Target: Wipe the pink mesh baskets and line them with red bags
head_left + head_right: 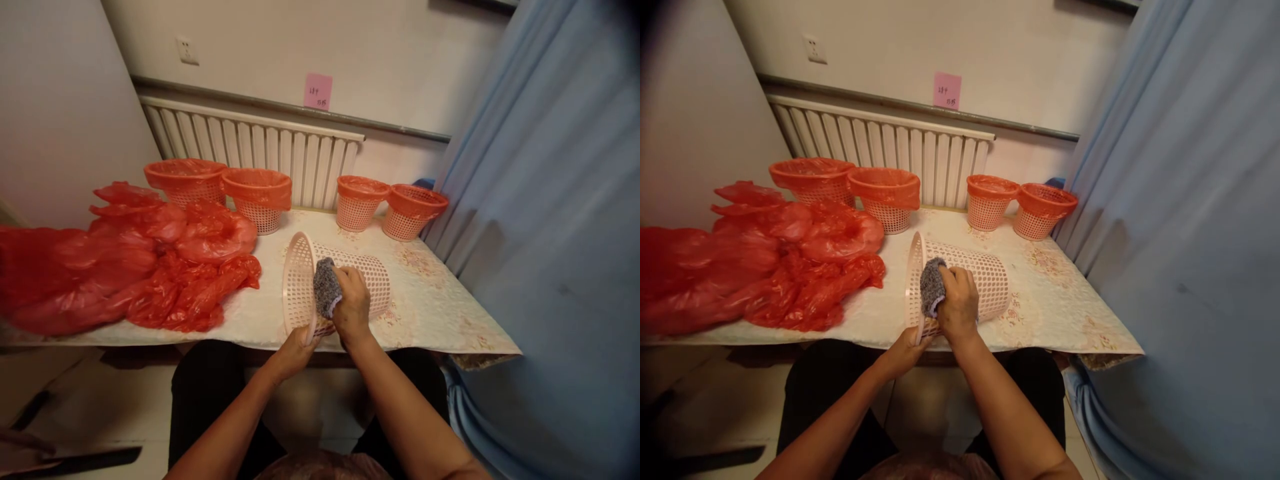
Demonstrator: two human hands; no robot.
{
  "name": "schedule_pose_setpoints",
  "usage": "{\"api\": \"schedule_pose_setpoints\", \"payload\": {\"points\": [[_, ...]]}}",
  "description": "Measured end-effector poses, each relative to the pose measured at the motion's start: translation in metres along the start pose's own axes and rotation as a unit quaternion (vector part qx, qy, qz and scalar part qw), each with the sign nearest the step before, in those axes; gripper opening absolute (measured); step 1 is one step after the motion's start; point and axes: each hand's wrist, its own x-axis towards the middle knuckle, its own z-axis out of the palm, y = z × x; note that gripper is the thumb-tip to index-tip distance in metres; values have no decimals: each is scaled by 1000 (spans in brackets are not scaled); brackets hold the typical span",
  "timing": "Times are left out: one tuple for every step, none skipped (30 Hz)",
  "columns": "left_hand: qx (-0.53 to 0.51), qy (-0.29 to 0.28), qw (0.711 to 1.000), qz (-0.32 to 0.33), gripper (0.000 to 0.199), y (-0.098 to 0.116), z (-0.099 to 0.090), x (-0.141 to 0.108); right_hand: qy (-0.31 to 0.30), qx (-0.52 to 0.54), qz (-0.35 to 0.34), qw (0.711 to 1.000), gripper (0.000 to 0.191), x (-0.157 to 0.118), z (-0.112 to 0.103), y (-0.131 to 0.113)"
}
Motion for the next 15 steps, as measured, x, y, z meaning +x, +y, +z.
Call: {"api": "schedule_pose_setpoints", "payload": {"points": [[6, -5, 1000, 7, 37, -2, 1, -2, -9, -11, -4, 1000, 33, 7, -1, 0], [13, -6, 1000, 11, 37, -5, 3, -3, -20, -25, -5, 999, 33, 14, -1, 0], [20, -5, 1000, 13, 37, -7, 3, -5, -33, -40, -5, 999, 32, 20, -2, -1], [26, -4, 1000, 15, 37, -8, 4, -6, -45, -54, -4, 998, 30, 26, -2, -1], [29, -2, 999, 14, 37, -9, 4, -7, -54, -66, -1, 996, 28, 30, -3, -2], [30, -1, 999, 11, 38, -9, 5, -7, -60, -75, 1, 995, 27, 33, -3, -2], [28, -2, 1000, 7, 38, -8, 4, -7, -64, -80, 2, 995, 26, 34, -3, -3], [21, -3, 1000, 0, 38, -5, 4, -7, -67, -80, 1, 995, 25, 34, -4, -4], [9, -1, 1000, -7, 38, -1, 4, -6, -69, -76, -2, 995, 26, 33, -4, -4], [-8, 3, 1000, -15, 39, 5, 3, -5, -72, -67, -5, 995, 27, 32, -5, -5], [-27, 13, 999, -25, 40, 11, 3, -3, -78, -55, -10, 995, 29, 30, -7, -6], [-47, 29, 998, -34, 42, 18, 3, 0, -85, -41, -16, 995, 32, 28, -9, -7], [-63, 53, 996, -46, 44, 25, 2, 3, -96, -26, -24, 995, 34, 26, -11, -8], [-72, 80, 993, -52, 45, 32, 1, 6, -109, -11, -34, 993, 38, 24, -14, -9], [-76, 103, 990, -55, 43, 38, 0, 10, -124, 3, -46, 991, 41, 22, -16, -9]]}}
